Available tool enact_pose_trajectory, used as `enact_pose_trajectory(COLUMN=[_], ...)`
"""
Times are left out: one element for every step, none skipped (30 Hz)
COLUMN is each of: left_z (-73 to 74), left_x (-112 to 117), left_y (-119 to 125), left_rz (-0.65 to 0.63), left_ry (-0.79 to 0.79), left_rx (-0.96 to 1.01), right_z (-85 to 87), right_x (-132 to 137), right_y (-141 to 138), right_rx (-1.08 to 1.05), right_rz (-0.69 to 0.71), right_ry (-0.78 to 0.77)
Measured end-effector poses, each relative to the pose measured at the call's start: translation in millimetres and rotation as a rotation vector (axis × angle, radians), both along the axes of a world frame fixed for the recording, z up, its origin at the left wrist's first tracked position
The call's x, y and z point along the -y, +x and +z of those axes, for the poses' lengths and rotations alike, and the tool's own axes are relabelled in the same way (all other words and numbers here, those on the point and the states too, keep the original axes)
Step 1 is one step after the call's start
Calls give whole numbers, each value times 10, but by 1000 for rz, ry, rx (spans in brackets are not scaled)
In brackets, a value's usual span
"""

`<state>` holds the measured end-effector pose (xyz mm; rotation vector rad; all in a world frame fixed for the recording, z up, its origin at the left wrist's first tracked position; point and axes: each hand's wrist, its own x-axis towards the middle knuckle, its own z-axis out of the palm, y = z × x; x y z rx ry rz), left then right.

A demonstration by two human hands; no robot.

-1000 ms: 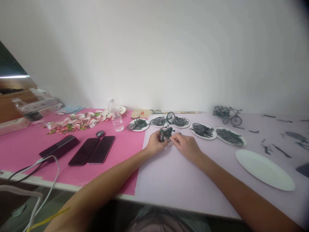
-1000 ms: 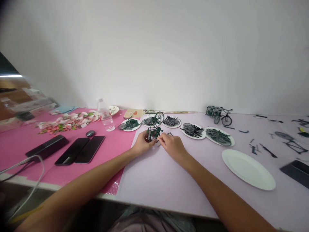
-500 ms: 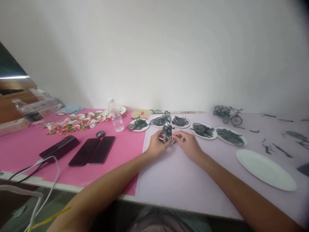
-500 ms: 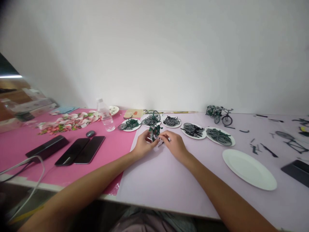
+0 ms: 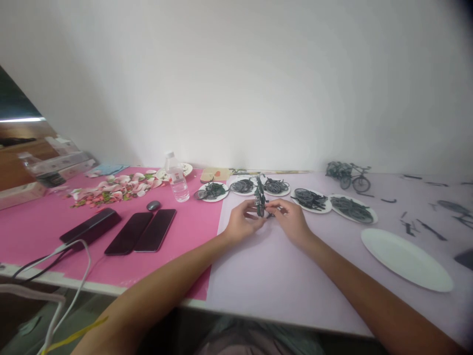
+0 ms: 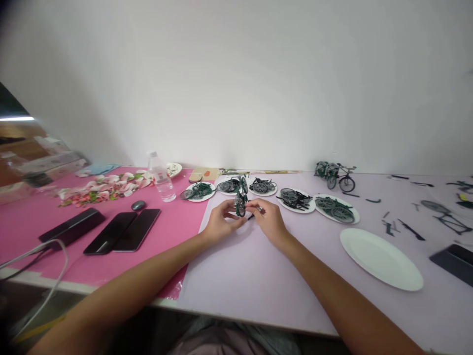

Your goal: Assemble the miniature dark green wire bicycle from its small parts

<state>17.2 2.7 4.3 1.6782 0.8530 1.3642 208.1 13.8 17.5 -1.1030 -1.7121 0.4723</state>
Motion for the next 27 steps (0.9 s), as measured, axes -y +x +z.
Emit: enact_pose_trajectory(left_z=[-11, -24, -36, -47, -57, -65, -71, -75, -79, -82, -85, -89, -94, -99, -105, -109, -113, -115, -116, -114, -112, -108, -105, -101, -98, -95, -93], left_x=[-4, -9, -14, -19, -24, -28, -31, -34, -35, -36, -37, -39, -42, -45, -49, -53, -56, -58, -58, -57, -54, -50, -46, -42, -39, -36, -35], left_y=[-2, -4, -7, -10, -13, -15, -16, -16, -16, -15, -14, -14, -13, -13, -13, -13, -13, -13, -13, -13, -13, -13, -13, -14, -15, -16, -17], left_rz=[-11, -24, -39, -54, -68, -76, -78, -72, -63, -51, -39, -26, -16, -8, 1, 13, 26, 41, 58, 71, 79, 82, 84, 86, 93, 103, 114], left_ry=[9, 21, 33, 42, 50, 55, 59, 65, 73, 80, 86, 88, 85, 77, 67, 57, 49, 42, 40, 41, 46, 54, 64, 77, 90, 101, 108], left_rx=[10, 17, 19, 20, 18, 17, 17, 20, 22, 22, 22, 21, 21, 21, 20, 17, 12, 6, -1, -9, -16, -23, -31, -39, -48, -57, -66], right_z=[-3, -9, -20, -34, -51, -68, -85, -99, -109, -115, -116, -113, -106, -97, -86, -75, -64, -54, -45, -39, -34, -32, -31, -33, -35, -37, -40], right_x=[-6, -13, -22, -31, -40, -49, -58, -64, -69, -71, -71, -68, -63, -56, -48, -38, -29, -20, -12, -6, -2, 1, 1, -1, -4, -7, -10], right_y=[1, 1, 1, 1, 2, 3, 5, 8, 11, 13, 15, 14, 12, 8, 2, -5, -13, -21, -28, -35, -40, -43, -45, -46, -46, -46, -46], right_rx=[-12, -28, -50, -80, -116, -153, -185, -209, -222, -225, -222, -219, -217, -215, -211, -207, -201, -197, -196, -197, -202, -210, -220, -232, -242, -250, -257], right_rz=[0, 1, 2, 2, 2, 1, -1, -2, -1, 0, 1, 3, 8, 14, 23, 31, 37, 40, 41, 43, 46, 50, 56, 61, 66, 71, 77], right_ry=[-3, -9, -17, -28, -39, -51, -63, -76, -89, -100, -107, -111, -113, -116, -123, -134, -147, -159, -168, -175, -179, -182, -185, -188, -193, -201, -211])
